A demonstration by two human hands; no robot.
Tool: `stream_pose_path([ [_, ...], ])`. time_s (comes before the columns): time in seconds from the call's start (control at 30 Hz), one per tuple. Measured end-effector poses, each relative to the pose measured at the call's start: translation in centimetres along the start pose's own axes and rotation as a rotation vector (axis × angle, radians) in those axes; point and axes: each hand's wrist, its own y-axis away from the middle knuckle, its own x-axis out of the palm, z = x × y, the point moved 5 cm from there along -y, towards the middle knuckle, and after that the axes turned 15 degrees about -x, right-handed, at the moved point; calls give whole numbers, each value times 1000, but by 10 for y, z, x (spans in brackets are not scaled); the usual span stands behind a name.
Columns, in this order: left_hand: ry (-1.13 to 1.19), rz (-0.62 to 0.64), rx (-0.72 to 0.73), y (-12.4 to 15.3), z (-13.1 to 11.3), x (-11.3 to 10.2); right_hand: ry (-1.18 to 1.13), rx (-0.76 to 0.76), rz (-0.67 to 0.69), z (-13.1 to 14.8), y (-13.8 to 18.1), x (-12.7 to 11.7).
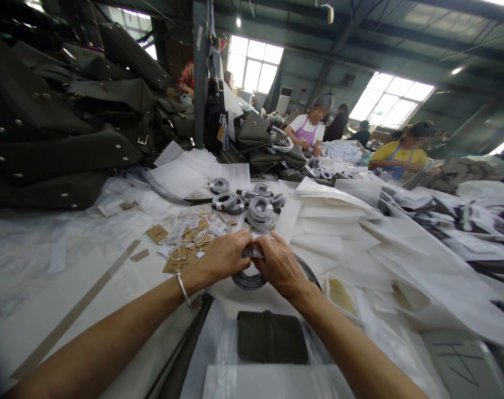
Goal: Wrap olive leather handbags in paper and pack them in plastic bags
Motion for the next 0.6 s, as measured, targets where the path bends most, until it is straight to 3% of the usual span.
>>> stream_pose_path([
  [0.17,533,310,-161,-16,29,3,59,-156,-54,11,0,-11],
  [0.4,865,619,-323,-14,35,41,51,-293,-96,30,-7,-32],
  [0.6,935,668,-320,-10,30,45,88,-308,-98,41,-6,-36],
])
